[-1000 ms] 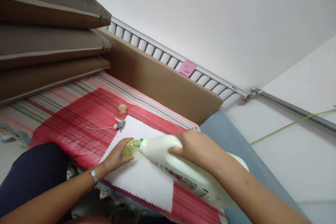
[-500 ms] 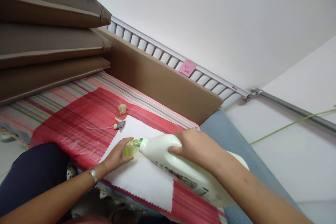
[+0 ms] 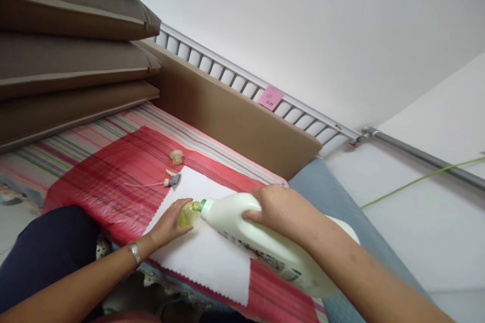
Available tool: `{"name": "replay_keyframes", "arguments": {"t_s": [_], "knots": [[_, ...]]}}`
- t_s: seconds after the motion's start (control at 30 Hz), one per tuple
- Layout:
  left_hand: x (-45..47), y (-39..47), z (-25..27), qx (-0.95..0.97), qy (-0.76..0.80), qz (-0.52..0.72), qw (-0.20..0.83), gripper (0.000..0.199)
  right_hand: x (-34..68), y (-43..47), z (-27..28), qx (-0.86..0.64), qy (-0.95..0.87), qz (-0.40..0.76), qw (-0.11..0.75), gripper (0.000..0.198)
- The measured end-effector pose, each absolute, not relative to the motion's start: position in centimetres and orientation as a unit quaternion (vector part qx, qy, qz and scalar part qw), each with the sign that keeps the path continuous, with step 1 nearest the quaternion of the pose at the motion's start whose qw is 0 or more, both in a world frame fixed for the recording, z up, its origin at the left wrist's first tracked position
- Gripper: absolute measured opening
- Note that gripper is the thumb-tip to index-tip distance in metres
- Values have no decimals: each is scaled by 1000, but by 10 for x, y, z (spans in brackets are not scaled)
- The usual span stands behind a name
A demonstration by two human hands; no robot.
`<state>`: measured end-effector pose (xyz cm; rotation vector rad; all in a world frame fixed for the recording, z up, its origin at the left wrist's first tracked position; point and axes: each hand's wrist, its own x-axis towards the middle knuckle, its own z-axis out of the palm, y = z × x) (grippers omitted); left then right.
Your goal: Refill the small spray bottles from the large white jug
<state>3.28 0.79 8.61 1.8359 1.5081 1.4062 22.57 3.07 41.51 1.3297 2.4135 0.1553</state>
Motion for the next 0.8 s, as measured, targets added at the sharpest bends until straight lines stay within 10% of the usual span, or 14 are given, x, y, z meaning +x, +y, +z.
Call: {"name": "replay_keyframes", "arguments": {"t_s": [0.8], "knots": [[32,7,89,650,537,500,197,70,218,30,419,474,857,57,196,27]]}}
